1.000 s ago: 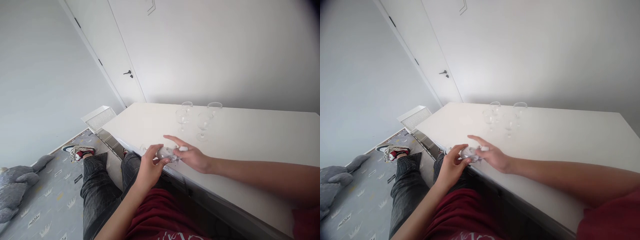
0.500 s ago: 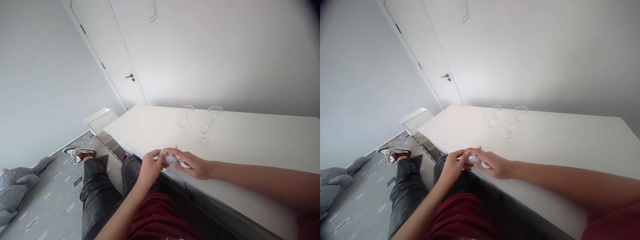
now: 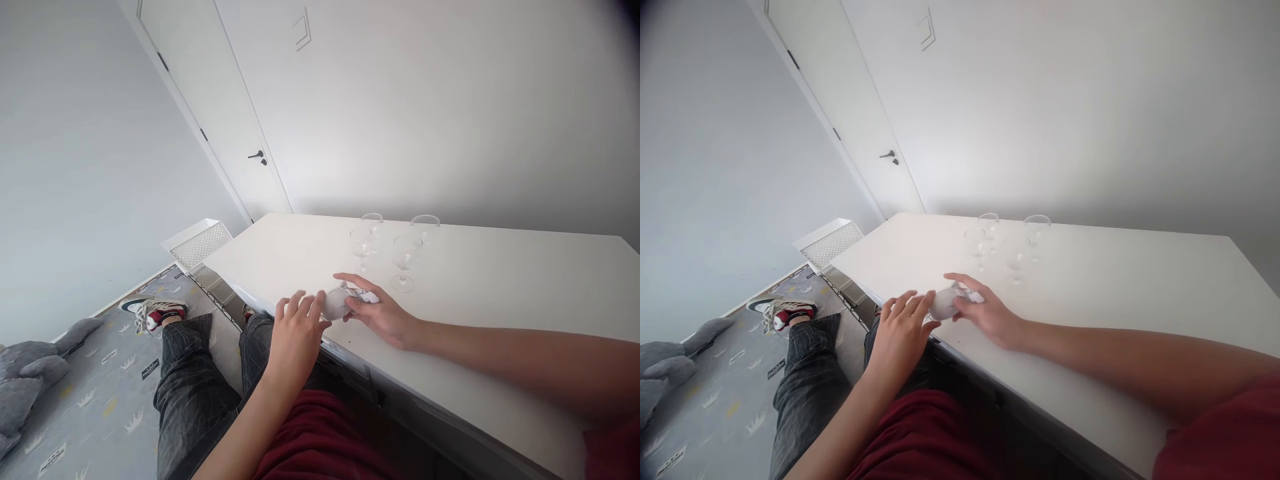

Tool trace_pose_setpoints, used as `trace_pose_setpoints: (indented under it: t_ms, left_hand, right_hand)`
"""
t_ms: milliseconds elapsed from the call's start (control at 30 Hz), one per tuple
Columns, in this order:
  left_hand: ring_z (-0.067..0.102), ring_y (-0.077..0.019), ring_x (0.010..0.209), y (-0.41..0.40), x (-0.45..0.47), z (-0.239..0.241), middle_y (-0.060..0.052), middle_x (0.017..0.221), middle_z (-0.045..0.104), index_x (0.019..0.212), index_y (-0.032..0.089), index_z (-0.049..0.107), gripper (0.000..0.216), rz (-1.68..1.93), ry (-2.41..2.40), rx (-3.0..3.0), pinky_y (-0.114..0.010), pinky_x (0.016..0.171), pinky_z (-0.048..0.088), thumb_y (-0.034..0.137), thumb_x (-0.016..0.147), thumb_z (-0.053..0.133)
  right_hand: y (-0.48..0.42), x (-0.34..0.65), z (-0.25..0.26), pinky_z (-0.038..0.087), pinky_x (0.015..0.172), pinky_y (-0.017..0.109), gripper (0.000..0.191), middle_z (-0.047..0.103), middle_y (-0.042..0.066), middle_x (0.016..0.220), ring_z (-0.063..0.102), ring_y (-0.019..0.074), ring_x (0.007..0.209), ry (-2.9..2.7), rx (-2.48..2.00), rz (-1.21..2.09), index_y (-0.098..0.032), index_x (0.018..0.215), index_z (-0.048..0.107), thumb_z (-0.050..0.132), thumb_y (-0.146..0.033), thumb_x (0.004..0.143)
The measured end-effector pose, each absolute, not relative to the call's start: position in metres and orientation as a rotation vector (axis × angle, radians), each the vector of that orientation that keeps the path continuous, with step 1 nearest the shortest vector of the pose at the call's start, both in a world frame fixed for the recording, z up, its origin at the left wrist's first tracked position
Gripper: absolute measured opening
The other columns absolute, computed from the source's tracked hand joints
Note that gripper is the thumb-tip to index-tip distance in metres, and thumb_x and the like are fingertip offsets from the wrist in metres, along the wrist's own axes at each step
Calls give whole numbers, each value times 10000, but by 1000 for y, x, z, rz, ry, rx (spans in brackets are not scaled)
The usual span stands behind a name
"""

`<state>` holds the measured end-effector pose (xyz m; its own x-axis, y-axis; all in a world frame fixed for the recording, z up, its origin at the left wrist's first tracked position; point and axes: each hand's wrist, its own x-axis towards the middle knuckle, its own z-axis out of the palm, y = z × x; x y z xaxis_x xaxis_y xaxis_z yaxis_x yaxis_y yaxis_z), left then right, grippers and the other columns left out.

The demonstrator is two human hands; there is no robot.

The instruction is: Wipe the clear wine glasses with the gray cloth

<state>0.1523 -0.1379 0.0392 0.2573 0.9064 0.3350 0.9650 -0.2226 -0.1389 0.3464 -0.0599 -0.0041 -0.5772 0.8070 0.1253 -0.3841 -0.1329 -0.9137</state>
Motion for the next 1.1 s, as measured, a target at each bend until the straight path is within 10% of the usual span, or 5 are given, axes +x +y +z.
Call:
trace_pose_setpoints:
  t_ms: [267, 400, 633, 900, 1100]
  left_hand:
    - [697, -228, 669, -130, 137, 21, -55, 659, 725, 749, 197, 634, 388, -408, -2535, -2382, -291, 654, 397, 474, 1007, 545]
    - [689, -222, 658, -133, 137, 21, -37, 554, 680, 747, 195, 620, 446, -642, -2679, -2325, -304, 700, 416, 524, 1018, 485]
    - [766, -311, 847, -146, 159, 27, -140, 899, 793, 884, 166, 754, 277, -12, -2390, -2231, -317, 664, 426, 378, 975, 601]
    - [764, -300, 905, -153, 170, 28, -128, 936, 796, 1009, 178, 739, 237, 93, -2211, -2353, -327, 752, 480, 304, 1019, 539]
    - [699, -218, 703, -155, 160, 22, -58, 707, 729, 853, 191, 648, 316, -551, -2469, -2562, -292, 672, 408, 431, 1024, 533]
  right_hand:
    - [-68, 354, 6, 498, 991, 407, 418, 636, 55, 1262, 602, 229, 1115, -1740, -702, 1151, -327, 1445, 542, 553, -406, 1035]
    - [-68, 363, 3, 542, 949, 385, 442, 664, 84, 1232, 650, 224, 1062, -1708, -666, 662, -288, 1489, 481, 472, -254, 1048]
    - [-60, 360, -6, 383, 1167, 558, 807, 684, 182, 1309, 592, 307, 1249, -2445, 16, -68, -99, 1656, 226, 521, -132, 906]
    - [-69, 358, 29, 475, 960, 407, 309, 696, 105, 1086, 596, 232, 1006, -2337, -401, 1025, -198, 1186, 703, 475, -339, 1033]
    - [-56, 354, 25, 531, 836, 361, 379, 717, 85, 1011, 647, 217, 903, -1393, -651, 2128, -174, 1036, 729, 542, -502, 998]
